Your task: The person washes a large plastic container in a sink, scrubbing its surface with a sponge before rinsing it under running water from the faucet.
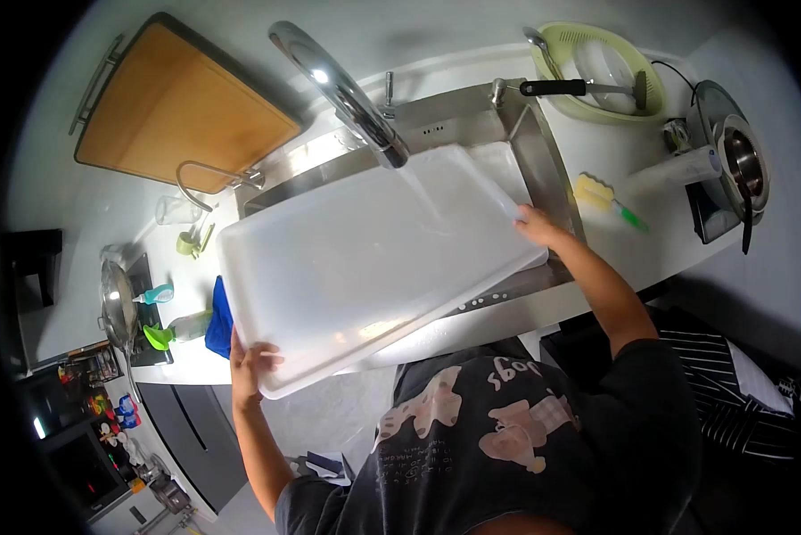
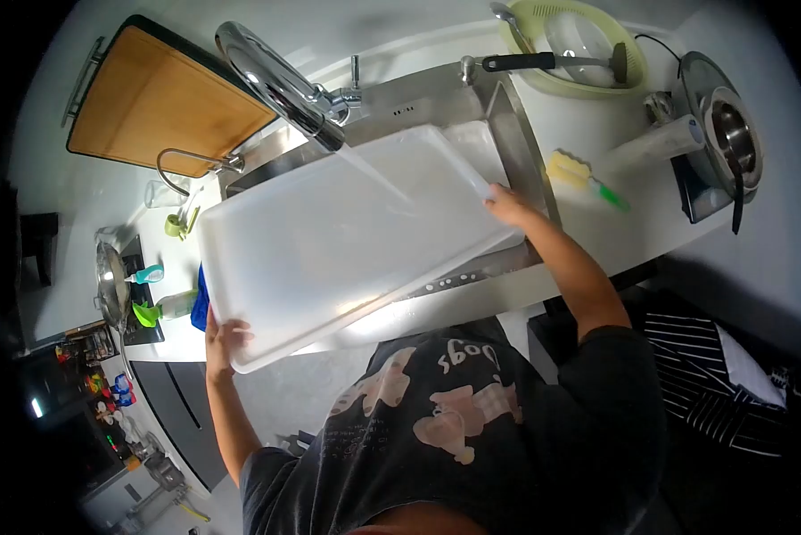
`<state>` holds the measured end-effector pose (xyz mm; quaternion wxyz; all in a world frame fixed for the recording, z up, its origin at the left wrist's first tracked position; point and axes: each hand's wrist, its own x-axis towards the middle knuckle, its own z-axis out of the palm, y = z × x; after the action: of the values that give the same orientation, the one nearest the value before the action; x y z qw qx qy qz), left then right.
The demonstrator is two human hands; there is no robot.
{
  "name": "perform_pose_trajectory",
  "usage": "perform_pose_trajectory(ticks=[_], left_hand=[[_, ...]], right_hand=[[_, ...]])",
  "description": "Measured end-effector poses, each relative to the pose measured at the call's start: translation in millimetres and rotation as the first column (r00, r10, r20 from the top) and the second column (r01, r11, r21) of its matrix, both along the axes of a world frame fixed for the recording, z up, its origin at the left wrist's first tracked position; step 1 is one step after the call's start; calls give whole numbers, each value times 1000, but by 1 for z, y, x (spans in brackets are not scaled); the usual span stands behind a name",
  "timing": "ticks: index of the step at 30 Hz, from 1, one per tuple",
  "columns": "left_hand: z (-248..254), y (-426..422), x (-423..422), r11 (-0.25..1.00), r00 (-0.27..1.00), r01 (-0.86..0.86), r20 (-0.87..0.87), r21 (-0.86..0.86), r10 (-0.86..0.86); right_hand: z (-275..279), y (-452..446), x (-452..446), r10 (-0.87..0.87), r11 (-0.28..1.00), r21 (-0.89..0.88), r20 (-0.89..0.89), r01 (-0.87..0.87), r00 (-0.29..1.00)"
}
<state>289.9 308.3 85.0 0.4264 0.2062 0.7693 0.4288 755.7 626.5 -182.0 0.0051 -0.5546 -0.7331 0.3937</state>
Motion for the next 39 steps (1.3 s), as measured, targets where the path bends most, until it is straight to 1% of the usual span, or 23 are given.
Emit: perform_pose_trajectory(ticks=[1,3,6,7,9,10,11,13,15,16,17,19,21,22,24,28,29,31,33,35,36,38,39], left_hand=[[6,-2,3,1000,999,-10,-41,9,11],[22,-3,11,1000,996,-26,-85,15,27],[46,-5,24,999,988,-31,-153,-38,25],[52,-7,25,998,986,-42,-164,-38,35],[64,-11,26,998,985,-52,-167,-36,45],[66,-14,22,997,983,-64,-173,-31,58],[68,-17,15,999,992,-46,-117,-6,45],[65,-24,-7,999,998,-28,-59,29,29],[48,-30,-35,995,958,14,285,100,-42],[55,-7,-21,965,925,-254,275,-66,262],[50,0,-23,926,866,-375,369,35,337],[24,-3,-74,980,810,-166,582,107,73],[7,15,-94,980,769,-194,627,41,126],[-6,24,-106,981,741,-194,657,15,137],[-36,38,-134,987,717,-156,683,-34,137],[-85,70,-157,995,729,-95,681,14,60],[-92,77,-156,991,706,-121,697,-54,124],[-110,86,-159,983,678,-139,712,-121,184],[-142,92,-164,991,652,-106,746,-86,134],[-163,104,-162,982,656,-155,733,-104,181],[-176,109,-162,990,728,-72,673,-120,135],[-163,126,-136,977,834,48,546,-208,75],[-168,130,-128,978,828,53,557,-203,70]], right_hand=[[-3,-1,-2,-3,1000,-2,0,3,1000],[-6,1,-17,-108,960,-265,-53,90,993],[-49,-4,-35,-143,966,-224,-41,131,989],[-29,-8,-40,-133,967,-225,-52,118,990],[28,-11,-37,-219,926,-358,-258,117,941],[49,-4,-30,-184,903,-426,-267,55,946],[68,3,-17,-151,871,-491,-273,-3,950],[114,17,6,24,888,-410,-413,-210,910],[165,24,24,100,889,-352,-475,-292,875],[194,22,27,103,894,-342,-470,-289,876],[222,15,31,82,904,-330,-491,-272,867],[251,8,34,54,920,-310,-507,-241,860],[268,4,39,-174,786,-553,-627,-276,760],[271,-2,39,-181,796,-547,-622,-258,761],[267,-14,34,-63,945,-296,-582,-140,811],[242,-7,15,-83,994,-101,-535,34,841],[239,-8,7,-90,994,-95,-527,46,845],[239,-10,-7,-232,964,10,-463,267,855],[250,-12,-14,-245,953,62,-419,296,875],[259,-10,-19,-255,942,114,-371,317,893],[262,-5,-18,-290,924,142,-339,354,895],[278,-6,-20,-329,902,181,-297,391,896],[295,-12,-28,-393,877,118,-382,466,836]])
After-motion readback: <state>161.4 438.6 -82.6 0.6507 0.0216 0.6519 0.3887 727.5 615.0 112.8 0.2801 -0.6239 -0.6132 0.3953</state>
